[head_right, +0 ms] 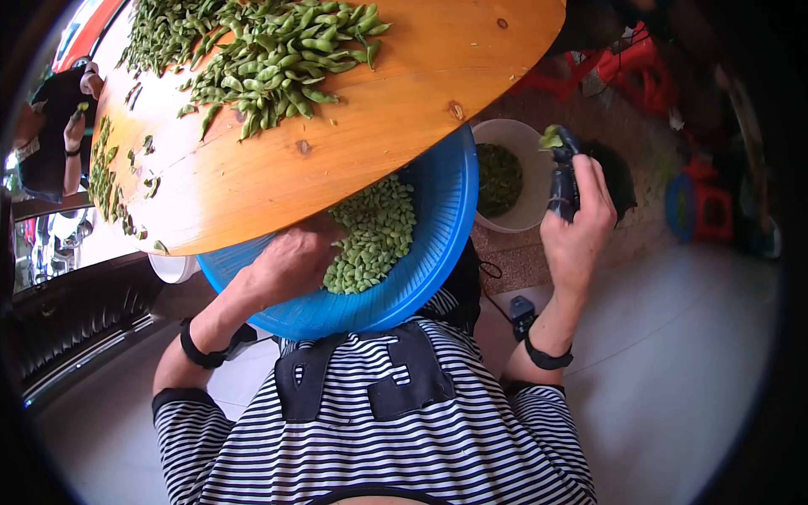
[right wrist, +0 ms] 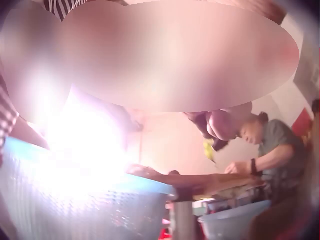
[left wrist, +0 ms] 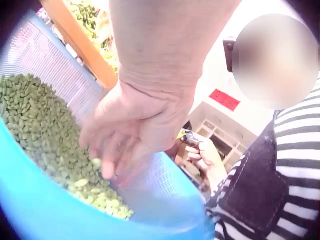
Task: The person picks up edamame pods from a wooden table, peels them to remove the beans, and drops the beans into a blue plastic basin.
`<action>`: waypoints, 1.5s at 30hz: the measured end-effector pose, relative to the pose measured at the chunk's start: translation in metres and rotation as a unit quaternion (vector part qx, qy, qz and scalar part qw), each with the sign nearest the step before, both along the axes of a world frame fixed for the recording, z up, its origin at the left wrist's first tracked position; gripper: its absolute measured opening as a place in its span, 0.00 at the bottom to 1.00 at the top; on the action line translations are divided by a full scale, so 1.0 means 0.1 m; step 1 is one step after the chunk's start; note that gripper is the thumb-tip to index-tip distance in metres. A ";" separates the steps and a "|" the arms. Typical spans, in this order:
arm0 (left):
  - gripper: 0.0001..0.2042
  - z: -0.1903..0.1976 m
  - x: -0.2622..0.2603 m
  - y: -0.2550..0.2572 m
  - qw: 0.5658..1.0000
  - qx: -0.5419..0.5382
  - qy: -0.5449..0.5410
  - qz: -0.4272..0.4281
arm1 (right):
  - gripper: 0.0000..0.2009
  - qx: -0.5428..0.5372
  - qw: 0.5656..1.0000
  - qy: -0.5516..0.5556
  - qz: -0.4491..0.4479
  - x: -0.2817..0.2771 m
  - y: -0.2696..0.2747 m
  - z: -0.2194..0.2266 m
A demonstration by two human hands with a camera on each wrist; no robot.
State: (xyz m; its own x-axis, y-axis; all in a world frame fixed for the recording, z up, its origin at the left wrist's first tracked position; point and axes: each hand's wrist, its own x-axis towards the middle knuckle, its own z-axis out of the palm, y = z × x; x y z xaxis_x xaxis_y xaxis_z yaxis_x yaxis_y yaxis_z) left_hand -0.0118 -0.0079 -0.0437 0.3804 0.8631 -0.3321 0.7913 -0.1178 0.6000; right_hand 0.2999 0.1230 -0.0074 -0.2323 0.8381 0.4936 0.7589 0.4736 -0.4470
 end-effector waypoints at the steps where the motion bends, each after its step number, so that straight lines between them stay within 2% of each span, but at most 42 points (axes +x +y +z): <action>1: 0.07 -0.13 0.01 0.00 0.997 0.056 0.053 0.025 | 0.22 -0.060 0.996 -0.039 -0.044 0.06 0.00 0.00; 2: 0.06 -0.27 0.01 0.01 0.987 0.112 0.106 0.050 | 0.22 -0.062 0.996 -0.038 -0.046 0.12 -0.01 -0.03; 3: 0.06 -0.43 -0.01 0.05 0.965 0.207 0.160 0.031 | 0.23 -0.107 0.993 -0.020 -0.048 0.18 -0.03 -0.07; 4: 0.06 -0.64 -0.07 0.09 0.965 0.203 0.161 0.028 | 0.24 -0.154 0.987 -0.001 -0.050 0.22 -0.06 -0.11; 5: 0.06 -0.85 -0.14 0.14 0.948 0.252 0.193 0.017 | 0.24 -0.159 0.986 0.000 -0.053 0.24 -0.09 -0.16; 6: 0.07 -0.89 -0.16 0.20 0.927 0.302 0.223 0.005 | 0.24 -0.163 0.986 0.017 -0.042 0.24 -0.11 -0.20; 8: 0.06 -0.95 -0.13 0.23 0.932 0.292 0.216 0.001 | 0.24 -0.167 0.985 0.035 -0.035 0.26 -0.13 -0.23; 13: 0.05 -0.81 0.00 0.37 0.951 0.247 0.185 0.012 | 0.22 -0.190 0.977 0.086 -0.035 0.30 -0.10 -0.28; 16: 0.04 -0.68 0.10 0.46 0.960 0.221 0.168 0.021 | 0.21 -0.159 0.984 0.077 -0.038 0.33 -0.09 -0.32; 22: 0.05 -0.45 0.26 0.54 0.972 0.179 0.147 0.037 | 0.21 -0.170 0.983 0.065 -0.027 0.32 -0.06 -0.30; 24: 0.03 -0.34 0.34 0.41 0.990 0.062 -0.050 0.118 | 0.21 -0.170 0.982 0.075 -0.024 0.30 -0.06 -0.26; 25: 0.03 -0.17 0.39 0.37 0.990 0.064 -0.048 0.116 | 0.21 -0.172 0.981 0.083 -0.020 0.29 -0.05 -0.25; 26: 0.02 0.01 0.43 0.32 0.982 -0.051 -0.113 0.139 | 0.21 -0.170 0.981 0.086 -0.020 0.31 -0.04 -0.29; 27: 0.02 0.16 0.46 0.32 0.957 -0.165 -0.176 0.161 | 0.20 -0.163 0.982 0.095 -0.011 0.35 -0.02 -0.35; 28: 0.02 0.22 0.49 0.34 0.958 -0.164 -0.173 0.160 | 0.20 -0.156 0.982 0.105 -0.002 0.37 -0.01 -0.39; 30: 0.03 0.32 0.55 0.39 0.853 -0.262 -0.395 0.220 | 0.19 -0.152 0.979 0.136 0.009 0.27 -0.01 -0.31; 31: 0.07 0.38 0.56 0.49 0.848 -0.275 -0.413 0.187 | 0.18 -0.148 0.975 0.164 0.018 0.22 -0.01 -0.25; 32: 0.07 0.42 0.64 0.56 0.850 -0.272 -0.414 0.179 | 0.18 -0.140 0.976 0.164 0.013 0.18 -0.02 -0.18; 34: 0.17 0.48 0.92 0.71 0.818 -0.212 -0.505 0.175 | 0.15 -0.112 0.975 0.194 0.003 0.15 -0.02 -0.03; 36: 0.28 0.52 1.21 0.88 0.843 -0.217 -0.462 0.171 | 0.13 -0.054 0.983 0.174 0.004 0.17 -0.06 0.08; 37: 0.34 0.44 1.35 0.96 0.821 -0.244 -0.478 0.196 | 0.13 -0.058 0.948 0.312 0.014 0.13 -0.09 0.13; 38: 0.37 0.31 1.53 1.02 0.783 -0.240 -0.534 0.209 | 0.13 -0.062 0.893 0.445 0.027 0.06 -0.12 0.18; 40: 0.37 0.32 1.78 1.02 0.787 -0.265 -0.510 0.223 | 0.14 -0.022 0.840 0.540 0.044 -0.20 -0.12 0.28; 42: 0.37 0.28 1.86 0.88 0.786 -0.242 -0.565 0.065 | 0.13 -0.051 0.859 0.509 0.031 -0.21 0.06 0.11; 43: 0.30 0.39 1.89 0.86 0.723 -0.270 -0.620 0.142 | 0.12 -0.101 0.807 0.582 0.006 -0.16 0.17 -0.03; 44: 0.30 0.42 1.82 0.88 0.722 -0.265 -0.623 0.144 | 0.16 -0.032 0.914 0.399 -0.068 -0.03 0.35 -0.30; 45: 0.27 0.47 1.65 0.93 0.838 -0.155 -0.519 0.065 | 0.19 -0.012 0.959 0.269 -0.086 0.07 0.47 -0.44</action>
State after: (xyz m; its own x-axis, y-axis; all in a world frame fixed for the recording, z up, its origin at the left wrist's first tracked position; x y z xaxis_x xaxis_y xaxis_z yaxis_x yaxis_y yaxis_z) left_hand 0.1534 0.0856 0.0031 0.5132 0.8529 -0.0959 -0.1813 0.2169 0.9592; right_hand 0.3065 0.1703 -0.0511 0.1938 0.8535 0.4838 0.4819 0.3467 -0.8047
